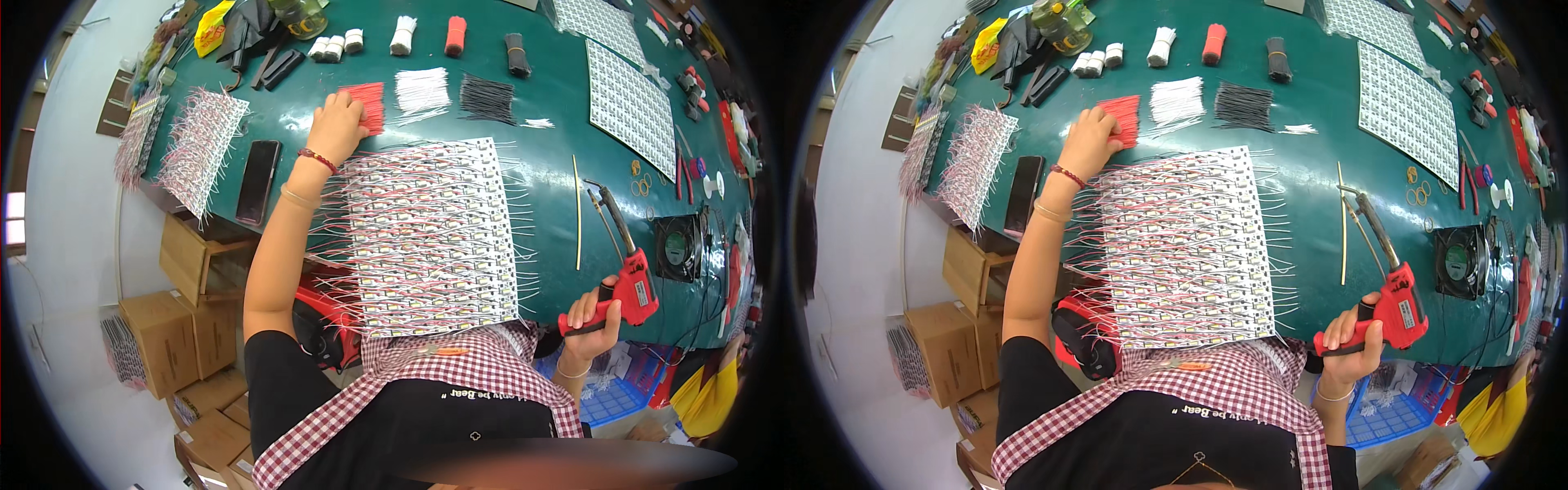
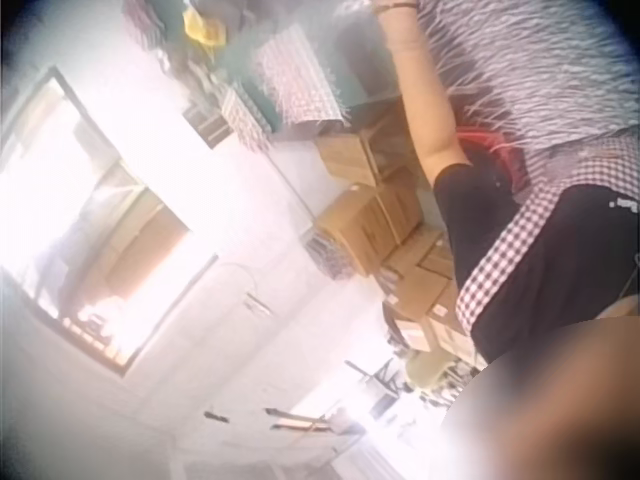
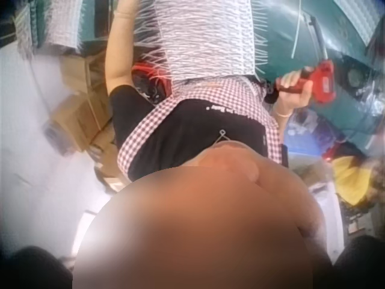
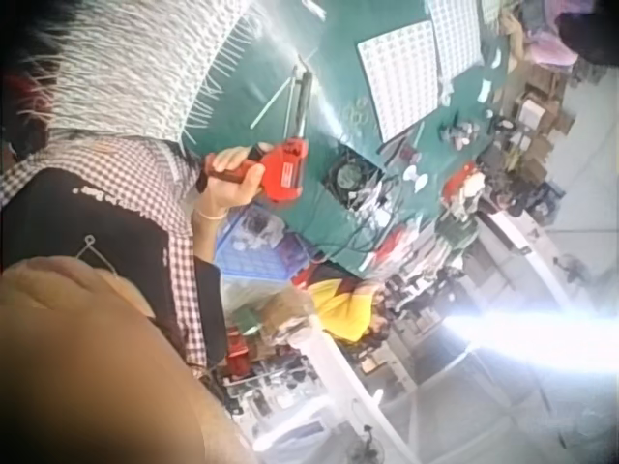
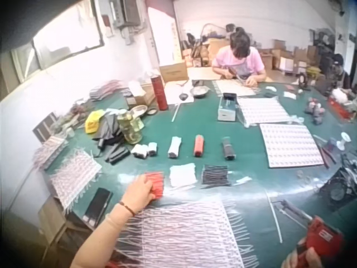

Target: The person solders wires onto a large sheet of LED components at a workstation using a soldering iron.

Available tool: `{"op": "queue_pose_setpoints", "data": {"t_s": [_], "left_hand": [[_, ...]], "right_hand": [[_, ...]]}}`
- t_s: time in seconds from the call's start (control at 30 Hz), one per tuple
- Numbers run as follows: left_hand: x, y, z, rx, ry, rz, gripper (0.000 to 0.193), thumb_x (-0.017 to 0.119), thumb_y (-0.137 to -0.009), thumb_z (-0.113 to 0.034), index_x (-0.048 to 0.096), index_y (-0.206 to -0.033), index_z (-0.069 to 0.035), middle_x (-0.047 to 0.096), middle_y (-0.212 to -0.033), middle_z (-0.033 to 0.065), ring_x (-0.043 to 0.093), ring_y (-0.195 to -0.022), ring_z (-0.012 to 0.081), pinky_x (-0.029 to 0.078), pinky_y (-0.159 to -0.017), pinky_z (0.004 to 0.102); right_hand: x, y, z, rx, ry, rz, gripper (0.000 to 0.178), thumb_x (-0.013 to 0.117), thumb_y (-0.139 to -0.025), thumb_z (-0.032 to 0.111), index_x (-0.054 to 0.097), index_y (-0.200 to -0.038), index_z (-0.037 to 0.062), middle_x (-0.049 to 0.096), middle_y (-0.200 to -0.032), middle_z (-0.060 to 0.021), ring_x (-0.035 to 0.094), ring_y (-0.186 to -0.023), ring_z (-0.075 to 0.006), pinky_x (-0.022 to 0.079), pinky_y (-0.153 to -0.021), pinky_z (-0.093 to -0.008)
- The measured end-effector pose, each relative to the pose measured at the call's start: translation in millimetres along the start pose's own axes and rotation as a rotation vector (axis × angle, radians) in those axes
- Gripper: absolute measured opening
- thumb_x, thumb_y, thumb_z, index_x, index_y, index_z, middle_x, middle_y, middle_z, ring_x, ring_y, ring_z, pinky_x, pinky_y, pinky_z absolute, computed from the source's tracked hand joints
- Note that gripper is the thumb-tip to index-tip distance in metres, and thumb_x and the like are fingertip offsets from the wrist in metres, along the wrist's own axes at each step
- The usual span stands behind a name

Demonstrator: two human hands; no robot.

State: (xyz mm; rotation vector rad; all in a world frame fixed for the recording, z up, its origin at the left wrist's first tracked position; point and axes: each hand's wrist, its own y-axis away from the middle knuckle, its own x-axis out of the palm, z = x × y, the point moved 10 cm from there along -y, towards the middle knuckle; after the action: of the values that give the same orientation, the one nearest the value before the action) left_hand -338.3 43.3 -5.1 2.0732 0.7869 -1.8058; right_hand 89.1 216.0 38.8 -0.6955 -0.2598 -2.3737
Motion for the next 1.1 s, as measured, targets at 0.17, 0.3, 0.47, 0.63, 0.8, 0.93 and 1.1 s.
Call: {"op": "queue_pose_setpoints", "data": {"t_s": [0.17,0.3,0.47,0.63,0.8,0.93,1.1], "left_hand": [[-7,5,-1,0.067,-0.022,-0.125,0.012,0.069,-0.076,-0.014,0.06,-0.084,-0.01,0.054,-0.092,0.0068,0.052,-0.092,0.0271,0.041,-0.076,0.0393],[-8,9,-3,0.095,-0.055,-0.162,0.011,0.066,-0.078,-0.013,0.057,-0.084,-0.009,0.054,-0.088,0.0059,0.051,-0.09,0.0263,0.04,-0.075,0.0372],[-4,14,-7,0.159,-0.176,-0.214,0.013,0.063,-0.079,-0.013,0.054,-0.088,-0.009,0.054,-0.089,0.0061,0.051,-0.09,0.0245,0.038,-0.075,0.0364],[-20,16,5,0.175,0.094,-0.352,0.013,0.061,-0.081,-0.008,0.054,-0.091,-0.007,0.054,-0.089,0.0079,0.051,-0.088,0.0267,0.039,-0.075,0.0372],[-35,12,15,0.119,0.21,-0.398,0.006,0.058,-0.083,-0.004,0.059,-0.089,-0.005,0.055,-0.089,0.0106,0.052,-0.087,0.0298,0.042,-0.075,0.041],[-54,8,8,0.051,0.145,-0.326,0.008,0.053,-0.087,-0.004,0.056,-0.094,-0.002,0.055,-0.09,0.0139,0.051,-0.087,0.0341,0.044,-0.077,0.0413],[-56,-4,-5,-0.089,1.25,-0.305,0.017,0.043,-0.1,-0.015,0.052,-0.095,-0.002,0.052,-0.083,0.0052,0.053,-0.079,0.0178,0.047,-0.079,0.0315]], "right_hand": [[21,3,7,-0.022,-0.011,0.047,0.035,0.042,-0.1,0.029,0.039,-0.119,-0.0006,0.042,-0.061,-0.0035,0.041,-0.045,-0.0114,0.04,-0.042,-0.0234],[24,7,15,-0.032,0.031,0.027,0.036,0.042,-0.1,0.03,0.04,-0.119,-0.0004,0.041,-0.061,-0.0033,0.041,-0.045,-0.0111,0.04,-0.042,-0.0233],[20,8,14,-0.028,0.016,-0.014,0.037,0.042,-0.1,0.031,0.04,-0.12,0.0004,0.041,-0.061,-0.0026,0.041,-0.046,-0.0104,0.039,-0.042,-0.0228],[25,7,17,-0.043,0.03,0.0,0.037,0.041,-0.1,0.031,0.04,-0.12,0.0005,0.041,-0.061,-0.0023,0.042,-0.046,-0.0103,0.04,-0.043,-0.0225],[22,9,18,-0.048,0.025,-0.057,0.037,0.044,-0.099,0.031,0.041,-0.118,-0.0007,0.043,-0.059,-0.0033,0.041,-0.043,-0.0114,0.039,-0.04,-0.0233],[23,10,18,-0.052,0.028,-0.038,0.036,0.042,-0.1,0.031,0.041,-0.119,0.0001,0.042,-0.06,-0.0029,0.042,-0.045,-0.0109,0.04,-0.042,-0.0231],[24,9,18,-0.049,0.028,-0.022,0.035,0.04,-0.1,0.03,0.041,-0.12,0.0008,0.041,-0.061,-0.0022,0.042,-0.047,-0.0101,0.04,-0.043,-0.0227]]}}
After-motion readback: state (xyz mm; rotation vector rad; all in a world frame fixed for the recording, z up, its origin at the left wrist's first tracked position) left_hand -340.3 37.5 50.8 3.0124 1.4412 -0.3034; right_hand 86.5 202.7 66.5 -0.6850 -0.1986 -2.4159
